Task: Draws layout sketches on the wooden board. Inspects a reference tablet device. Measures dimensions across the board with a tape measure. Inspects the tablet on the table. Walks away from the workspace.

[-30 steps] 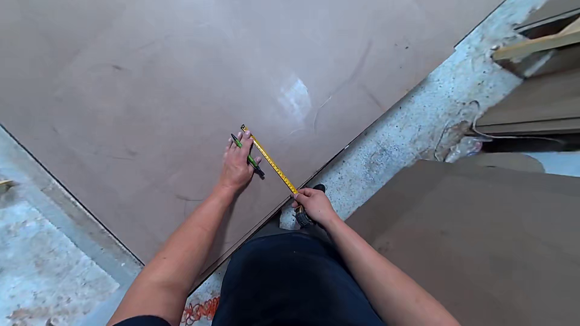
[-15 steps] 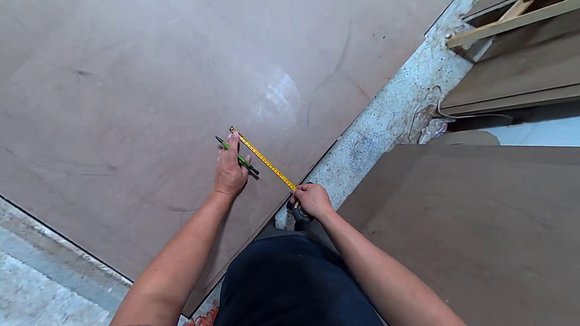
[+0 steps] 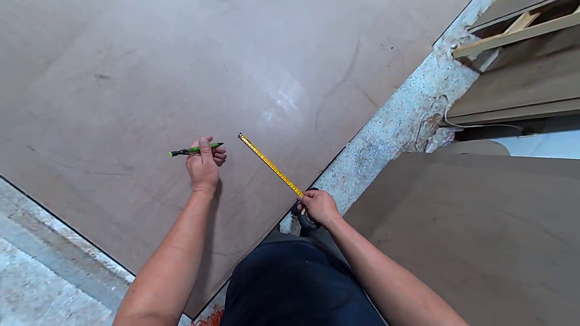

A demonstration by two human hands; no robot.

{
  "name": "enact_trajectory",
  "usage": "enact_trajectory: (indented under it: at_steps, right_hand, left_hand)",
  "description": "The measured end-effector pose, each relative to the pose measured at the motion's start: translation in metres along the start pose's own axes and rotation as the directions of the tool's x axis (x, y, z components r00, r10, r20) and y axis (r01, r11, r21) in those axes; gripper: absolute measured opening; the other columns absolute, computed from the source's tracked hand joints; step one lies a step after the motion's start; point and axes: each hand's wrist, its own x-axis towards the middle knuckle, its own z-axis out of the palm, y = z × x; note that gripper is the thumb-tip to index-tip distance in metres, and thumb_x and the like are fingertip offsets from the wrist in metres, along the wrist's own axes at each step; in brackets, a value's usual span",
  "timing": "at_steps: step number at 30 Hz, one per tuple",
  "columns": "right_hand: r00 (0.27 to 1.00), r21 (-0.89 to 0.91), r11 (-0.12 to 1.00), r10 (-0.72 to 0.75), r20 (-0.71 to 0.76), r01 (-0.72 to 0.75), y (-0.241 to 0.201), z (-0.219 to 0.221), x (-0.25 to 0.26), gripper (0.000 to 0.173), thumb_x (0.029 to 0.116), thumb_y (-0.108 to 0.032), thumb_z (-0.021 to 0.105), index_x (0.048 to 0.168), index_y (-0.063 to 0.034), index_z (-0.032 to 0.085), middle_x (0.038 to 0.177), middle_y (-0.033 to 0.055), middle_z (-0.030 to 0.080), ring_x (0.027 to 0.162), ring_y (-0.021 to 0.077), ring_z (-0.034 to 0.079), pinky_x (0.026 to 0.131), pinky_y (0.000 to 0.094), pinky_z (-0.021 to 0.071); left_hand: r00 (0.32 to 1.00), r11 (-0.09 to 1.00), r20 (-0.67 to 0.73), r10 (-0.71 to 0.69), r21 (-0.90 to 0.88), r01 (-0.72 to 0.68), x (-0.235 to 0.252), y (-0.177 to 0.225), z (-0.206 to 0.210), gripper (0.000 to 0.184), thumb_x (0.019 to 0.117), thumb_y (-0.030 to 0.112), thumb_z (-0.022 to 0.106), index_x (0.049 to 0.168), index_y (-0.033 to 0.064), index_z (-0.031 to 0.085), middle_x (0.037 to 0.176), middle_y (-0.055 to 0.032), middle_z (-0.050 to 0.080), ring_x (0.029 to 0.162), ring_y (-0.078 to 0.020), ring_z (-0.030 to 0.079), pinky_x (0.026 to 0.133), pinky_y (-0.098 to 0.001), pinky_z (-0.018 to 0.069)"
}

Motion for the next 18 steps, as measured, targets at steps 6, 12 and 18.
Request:
enact_trajectory:
  at_steps: [6,12,18]
  right_hand:
    - [0.999,-0.040,0.999,-0.008,0.038,0.010,0.003,0.023,-0.006,0.025,0.1031,-0.033,0.059,0.093,-0.0239,0.080,0.080,-0.0088,0.077,0.072,0.0114,0.071,0.071,0.0464,0.0573]
    - [0.995,-0.037,0.999,0.005,0.102,-0.001,0.000,0.042,-0.020,0.028,0.1049,-0.032,0.056,0.095,-0.0205,0.079,0.080,-0.0073,0.076,0.069,0.0115,0.070,0.068,0.0423,0.0569]
    - [0.992,-0.016,1.000,0.014,0.122,-0.012,-0.001,0.049,-0.027,0.026,0.1048,-0.031,0.056,0.098,-0.0213,0.080,0.081,-0.0084,0.076,0.069,0.0093,0.070,0.068,0.0393,0.0568]
  left_hand:
    - [0.990,0.990,-0.077,-0.115,0.071,0.121,0.016,-0.008,-0.006,0.016,0.0971,0.018,0.071,0.105,0.0050,0.069,0.083,-0.0047,0.073,0.071,-0.0128,0.070,0.071,-0.0350,0.0611]
    - [0.981,0.982,-0.066,-0.185,0.025,0.187,0.020,-0.006,-0.001,0.016,0.1022,0.016,0.061,0.102,0.0053,0.073,0.075,-0.0035,0.073,0.060,-0.0108,0.067,0.058,-0.0296,0.0582]
    - [0.975,0.965,-0.066,-0.212,0.143,0.219,0.017,-0.011,-0.014,0.020,0.1032,0.021,0.060,0.102,0.0076,0.074,0.076,-0.0038,0.074,0.063,-0.0121,0.069,0.061,-0.0331,0.0596]
